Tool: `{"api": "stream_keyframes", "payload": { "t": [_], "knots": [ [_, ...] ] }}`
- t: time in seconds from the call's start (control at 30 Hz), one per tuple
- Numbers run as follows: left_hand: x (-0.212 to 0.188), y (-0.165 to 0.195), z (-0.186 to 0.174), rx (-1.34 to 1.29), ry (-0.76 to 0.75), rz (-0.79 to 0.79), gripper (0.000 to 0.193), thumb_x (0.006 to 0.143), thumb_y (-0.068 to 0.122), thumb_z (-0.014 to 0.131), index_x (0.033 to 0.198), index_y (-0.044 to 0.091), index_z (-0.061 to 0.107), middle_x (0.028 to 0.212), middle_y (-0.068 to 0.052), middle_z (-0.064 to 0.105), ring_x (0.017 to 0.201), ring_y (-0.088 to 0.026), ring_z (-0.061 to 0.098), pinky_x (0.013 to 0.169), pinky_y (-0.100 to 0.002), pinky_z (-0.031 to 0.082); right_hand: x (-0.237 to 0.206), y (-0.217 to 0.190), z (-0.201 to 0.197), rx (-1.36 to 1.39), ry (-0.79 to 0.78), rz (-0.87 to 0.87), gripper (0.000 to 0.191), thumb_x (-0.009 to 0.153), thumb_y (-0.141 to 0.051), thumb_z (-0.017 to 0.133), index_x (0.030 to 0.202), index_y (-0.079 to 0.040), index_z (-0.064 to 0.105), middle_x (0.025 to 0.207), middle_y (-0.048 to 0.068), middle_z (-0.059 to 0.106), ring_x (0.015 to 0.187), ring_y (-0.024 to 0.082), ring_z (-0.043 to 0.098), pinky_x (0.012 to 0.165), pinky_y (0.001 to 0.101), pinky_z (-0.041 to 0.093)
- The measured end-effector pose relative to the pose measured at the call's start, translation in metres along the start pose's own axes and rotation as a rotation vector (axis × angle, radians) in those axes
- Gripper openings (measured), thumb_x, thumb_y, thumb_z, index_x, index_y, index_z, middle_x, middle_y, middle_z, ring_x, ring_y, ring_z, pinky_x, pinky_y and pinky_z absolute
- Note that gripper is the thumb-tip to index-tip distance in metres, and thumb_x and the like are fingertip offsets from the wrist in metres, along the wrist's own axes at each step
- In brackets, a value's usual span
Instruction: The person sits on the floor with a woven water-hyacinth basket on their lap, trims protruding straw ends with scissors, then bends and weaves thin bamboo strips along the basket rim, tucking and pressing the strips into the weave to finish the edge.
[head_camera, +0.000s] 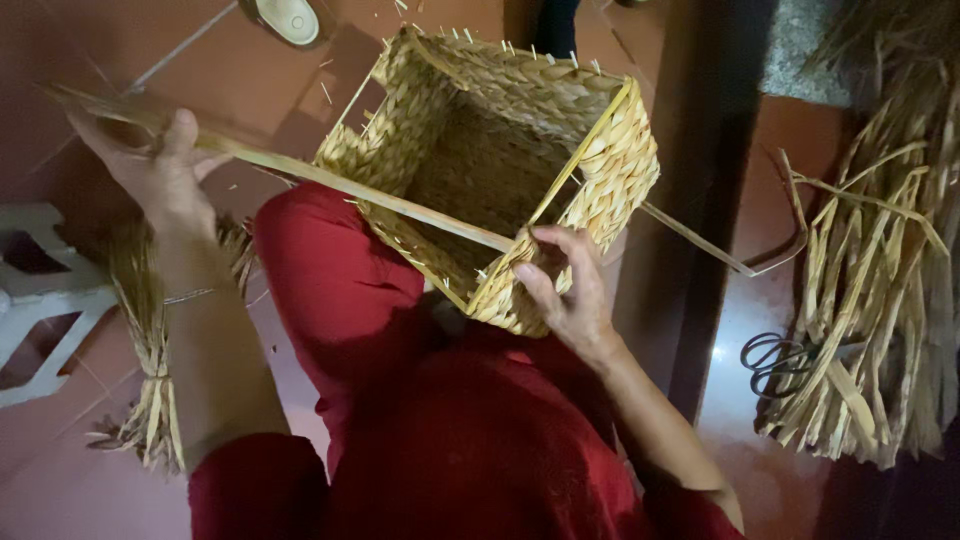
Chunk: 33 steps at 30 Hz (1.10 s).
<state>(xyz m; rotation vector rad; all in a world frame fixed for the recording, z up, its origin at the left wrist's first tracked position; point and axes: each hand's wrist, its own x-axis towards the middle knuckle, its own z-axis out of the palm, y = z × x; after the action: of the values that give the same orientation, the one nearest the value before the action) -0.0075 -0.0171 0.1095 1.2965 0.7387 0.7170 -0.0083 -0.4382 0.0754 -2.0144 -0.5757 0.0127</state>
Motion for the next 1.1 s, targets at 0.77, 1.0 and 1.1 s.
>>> {"api": "stream_keyframes", "payload": {
  "t": [0.77, 1.0, 1.1],
  "knots": [
    [-0.074, -0.045, 0.036, -0.197, -0.781, -0.420, 0.031, 0.088, 0.009, 0.079, 0.112, -0.003, 0.062, 0.109, -0.015, 0.069, 0.087, -0.028, 0.076, 0.073, -0.043, 0.068, -0.001, -0.023, -0.007, -0.477, -0.066, -0.341, 0.045, 0.087, -0.035, 0.081, 0.124, -0.017, 0.066, 0.133, 0.011, 0.061, 0.097, 0.022, 0.062, 0.095, 0.0464, 0.048],
    [-0.131, -0.055, 0.089, -0.040, -1.116, -0.568, 0.025, 0.084, 0.002, 0.078, 0.101, -0.001, 0.060, 0.093, -0.019, 0.074, 0.081, -0.027, 0.080, 0.070, -0.036, 0.065, -0.002, -0.032, -0.006, -0.493, -0.059, -0.303, 0.039, 0.085, -0.023, 0.083, 0.120, -0.017, 0.068, 0.133, 0.010, 0.062, 0.096, 0.022, 0.063, 0.092, 0.0428, 0.051],
    [-0.143, -0.069, 0.089, 0.015, -1.008, -0.572, 0.024, 0.087, 0.000, 0.079, 0.102, -0.001, 0.060, 0.086, -0.018, 0.070, 0.070, -0.023, 0.072, 0.061, -0.033, 0.061, -0.002, -0.036, -0.007, -0.485, -0.012, -0.344, 0.041, 0.082, -0.019, 0.086, 0.119, -0.015, 0.069, 0.131, 0.010, 0.061, 0.096, 0.022, 0.062, 0.096, 0.0467, 0.052]
  ]
}}
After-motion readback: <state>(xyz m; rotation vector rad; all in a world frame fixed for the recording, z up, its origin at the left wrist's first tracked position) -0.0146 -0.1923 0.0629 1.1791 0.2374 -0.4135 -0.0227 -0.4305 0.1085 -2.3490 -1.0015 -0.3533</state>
